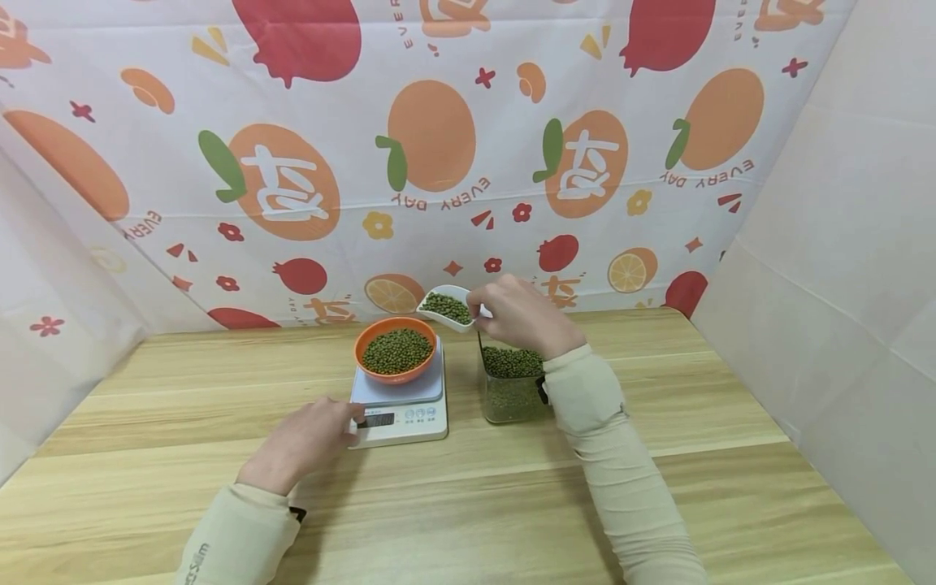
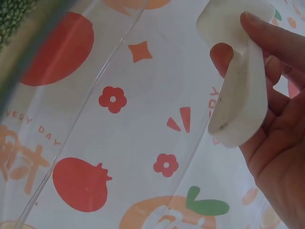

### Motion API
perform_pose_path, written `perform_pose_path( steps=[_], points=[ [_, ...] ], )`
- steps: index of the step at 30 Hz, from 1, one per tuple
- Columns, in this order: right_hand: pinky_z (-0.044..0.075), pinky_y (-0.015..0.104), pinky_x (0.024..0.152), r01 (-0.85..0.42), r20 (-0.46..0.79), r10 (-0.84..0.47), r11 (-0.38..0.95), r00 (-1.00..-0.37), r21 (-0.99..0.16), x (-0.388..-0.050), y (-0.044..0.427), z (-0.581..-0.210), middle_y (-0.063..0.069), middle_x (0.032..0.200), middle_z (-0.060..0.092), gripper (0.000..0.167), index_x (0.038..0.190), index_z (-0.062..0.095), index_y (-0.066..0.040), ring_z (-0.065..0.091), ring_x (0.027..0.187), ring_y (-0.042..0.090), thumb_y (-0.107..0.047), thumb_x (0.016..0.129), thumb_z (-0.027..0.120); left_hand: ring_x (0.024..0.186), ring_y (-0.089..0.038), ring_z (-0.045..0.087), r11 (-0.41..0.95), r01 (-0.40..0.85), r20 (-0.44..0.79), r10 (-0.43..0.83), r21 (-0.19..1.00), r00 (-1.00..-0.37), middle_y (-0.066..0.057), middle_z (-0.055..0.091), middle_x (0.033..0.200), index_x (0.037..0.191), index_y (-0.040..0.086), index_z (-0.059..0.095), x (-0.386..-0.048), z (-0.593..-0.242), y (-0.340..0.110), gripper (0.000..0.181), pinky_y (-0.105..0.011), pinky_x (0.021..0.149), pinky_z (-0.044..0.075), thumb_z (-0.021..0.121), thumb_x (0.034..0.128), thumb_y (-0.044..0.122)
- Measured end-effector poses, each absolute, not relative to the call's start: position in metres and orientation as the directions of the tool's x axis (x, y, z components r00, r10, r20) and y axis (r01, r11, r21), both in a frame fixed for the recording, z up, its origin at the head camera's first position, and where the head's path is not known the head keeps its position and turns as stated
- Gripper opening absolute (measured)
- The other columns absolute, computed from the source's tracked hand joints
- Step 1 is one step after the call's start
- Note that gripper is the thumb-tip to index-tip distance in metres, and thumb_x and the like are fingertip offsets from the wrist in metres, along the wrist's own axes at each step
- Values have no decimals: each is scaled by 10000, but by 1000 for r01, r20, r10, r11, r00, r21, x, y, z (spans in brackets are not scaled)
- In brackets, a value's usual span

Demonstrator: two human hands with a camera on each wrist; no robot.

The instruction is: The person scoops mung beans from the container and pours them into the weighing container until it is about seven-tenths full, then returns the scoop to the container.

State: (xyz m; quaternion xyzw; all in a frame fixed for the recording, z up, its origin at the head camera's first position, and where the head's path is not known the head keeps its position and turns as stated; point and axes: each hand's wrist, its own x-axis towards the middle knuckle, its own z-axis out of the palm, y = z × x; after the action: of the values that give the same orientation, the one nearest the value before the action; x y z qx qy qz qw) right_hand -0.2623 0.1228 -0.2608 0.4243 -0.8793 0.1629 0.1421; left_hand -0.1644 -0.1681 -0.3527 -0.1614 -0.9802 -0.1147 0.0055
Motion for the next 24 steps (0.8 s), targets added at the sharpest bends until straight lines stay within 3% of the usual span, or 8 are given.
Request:
perform_pose_path(
  steps=[16, 24],
  points=[
    [456, 302, 580, -796, 364, -720, 595, -590, -112, -266, 109, -257, 10, 782, 704, 83, 846, 739, -83, 528, 620, 145, -5, 862, 764, 643, -165, 515, 921, 304, 33, 305, 244, -952, -64, 684, 807, 927, 65, 730, -165, -352, -168, 132, -354, 592, 481, 792, 832, -3],
    [499, 343, 643, -763, 317, -713, 644, -626, -57, -266, 100, -255, -6, 812, 714, 47, 866, 758, -112, 579, 696, 182, -81, 873, 792, 636, -168, 504, 921, 303, 30, 305, 246, -952, -55, 670, 784, 914, 71, 731, -166, -352, -169, 121, -345, 583, 469, 786, 837, -4]
  ],
)
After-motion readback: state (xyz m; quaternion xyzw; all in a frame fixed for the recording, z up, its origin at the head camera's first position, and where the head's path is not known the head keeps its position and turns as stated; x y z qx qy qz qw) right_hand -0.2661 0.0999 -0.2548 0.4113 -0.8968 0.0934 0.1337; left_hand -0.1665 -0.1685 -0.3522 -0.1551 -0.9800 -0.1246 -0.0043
